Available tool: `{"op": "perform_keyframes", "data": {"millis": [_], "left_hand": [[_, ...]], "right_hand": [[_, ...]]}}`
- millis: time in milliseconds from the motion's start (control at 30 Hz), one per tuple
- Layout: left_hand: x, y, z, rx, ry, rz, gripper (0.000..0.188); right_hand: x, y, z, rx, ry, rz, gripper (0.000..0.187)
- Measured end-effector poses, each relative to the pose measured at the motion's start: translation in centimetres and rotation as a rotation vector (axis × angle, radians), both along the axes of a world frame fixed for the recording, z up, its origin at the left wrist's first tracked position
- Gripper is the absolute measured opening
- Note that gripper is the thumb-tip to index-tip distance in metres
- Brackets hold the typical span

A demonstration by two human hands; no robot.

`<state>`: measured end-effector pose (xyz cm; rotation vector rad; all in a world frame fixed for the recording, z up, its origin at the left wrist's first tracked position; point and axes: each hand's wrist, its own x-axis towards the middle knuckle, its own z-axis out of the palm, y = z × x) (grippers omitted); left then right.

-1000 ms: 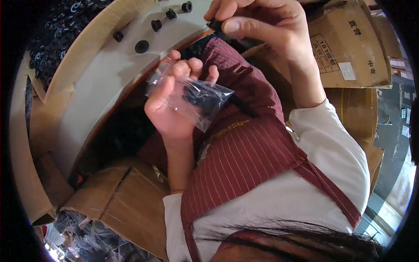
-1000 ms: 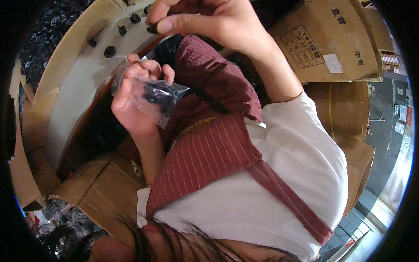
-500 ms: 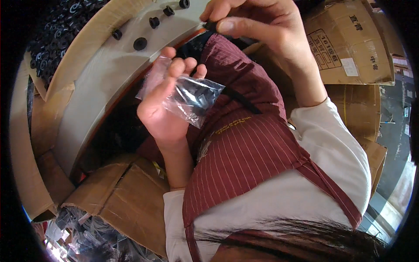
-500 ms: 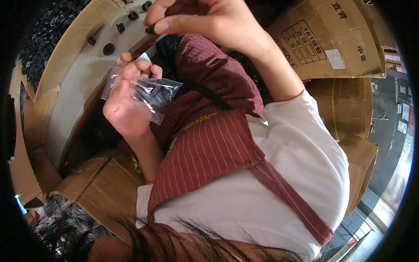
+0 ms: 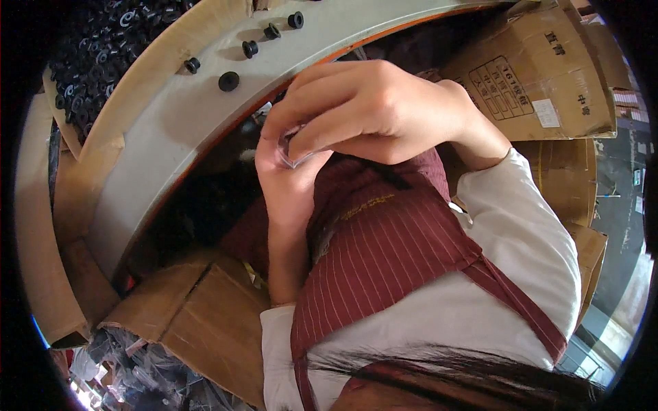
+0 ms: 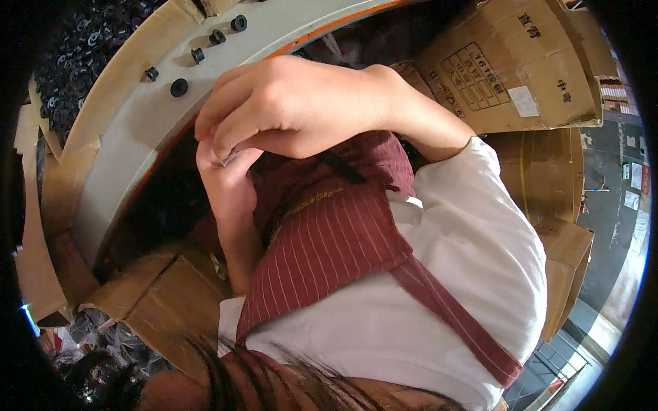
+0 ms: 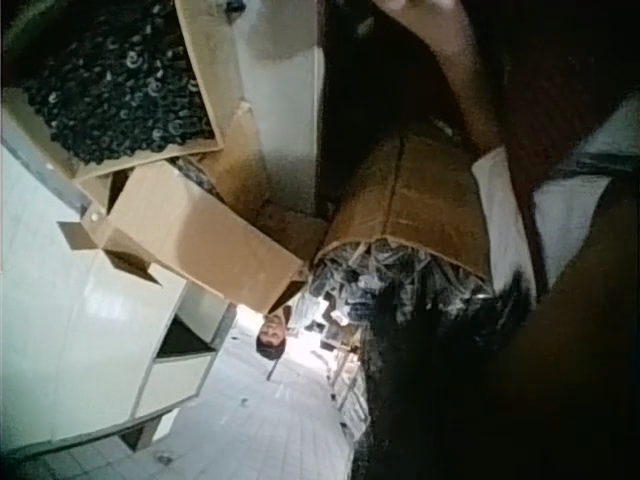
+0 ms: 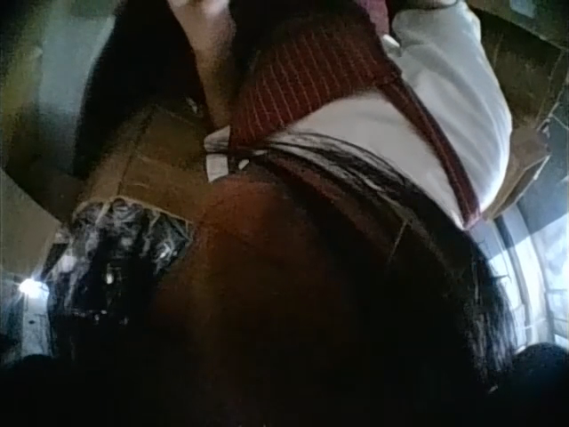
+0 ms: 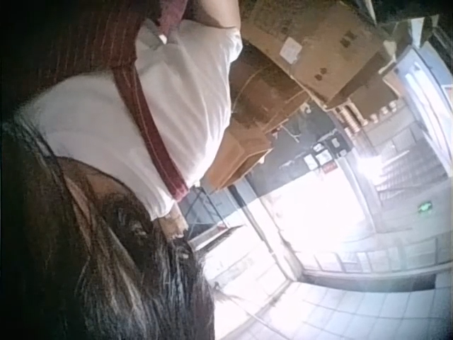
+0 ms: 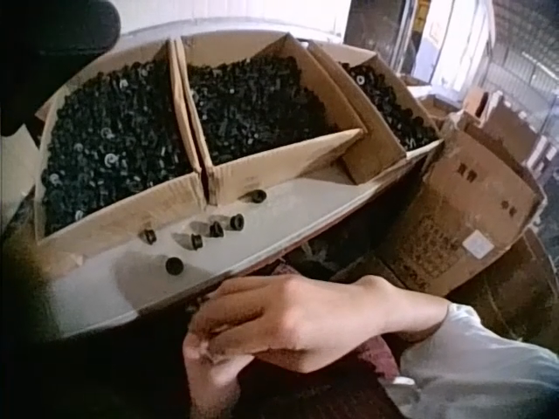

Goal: Sorting and packing small black plastic industrial components into small plastic bags.

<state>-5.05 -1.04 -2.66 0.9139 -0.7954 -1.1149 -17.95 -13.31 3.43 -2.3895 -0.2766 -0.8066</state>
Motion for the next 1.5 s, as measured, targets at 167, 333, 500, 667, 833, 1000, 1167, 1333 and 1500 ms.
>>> {"op": "perform_keyframes", "data": {"millis": [167,333,500,667,833,1000,1167,1333,1500], "left_hand": [[-0.3,-0.7,-0.1,0.063,-0.031,0.021,0.043],[-0.4,-0.7,0.3,0.104,-0.048,0.067,0.042],[-0.2,-0.9,-0.1,0.116,-0.041,0.060,0.042],[-0.2,-0.9,0.1,0.123,-0.032,0.084,0.043],[-0.3,-0.8,-0.1,0.121,-0.057,0.086,0.043],[-0.3,-0.9,-0.1,0.107,-0.012,0.045,0.042],[-0.3,-0.8,0.0,0.121,-0.020,0.054,0.042],[-0.4,-0.9,-0.2,0.120,-0.002,0.056,0.042],[-0.1,-1.0,-0.1,0.141,-0.018,0.076,0.041]], "right_hand": [[-0.8,-5.4,0.0,-0.132,-0.014,-0.435,0.020],[-0.5,-7.9,-0.1,-0.182,0.139,-0.634,0.039],[-0.6,-7.3,-0.3,-0.229,0.159,-0.610,0.043],[-0.5,-6.3,0.0,-0.216,0.156,-0.703,0.043],[-0.3,-7.1,-0.7,-0.135,0.150,-0.542,0.029],[-0.5,-6.7,-0.6,-0.105,0.157,-0.555,0.017],[-0.7,-6.1,0.0,-0.094,0.283,-0.591,0.026],[-0.1,-5.6,-1.0,-0.118,0.273,-0.570,0.028],[0.6,-5.3,-1.3,-0.046,0.279,-0.559,0.030]]}}
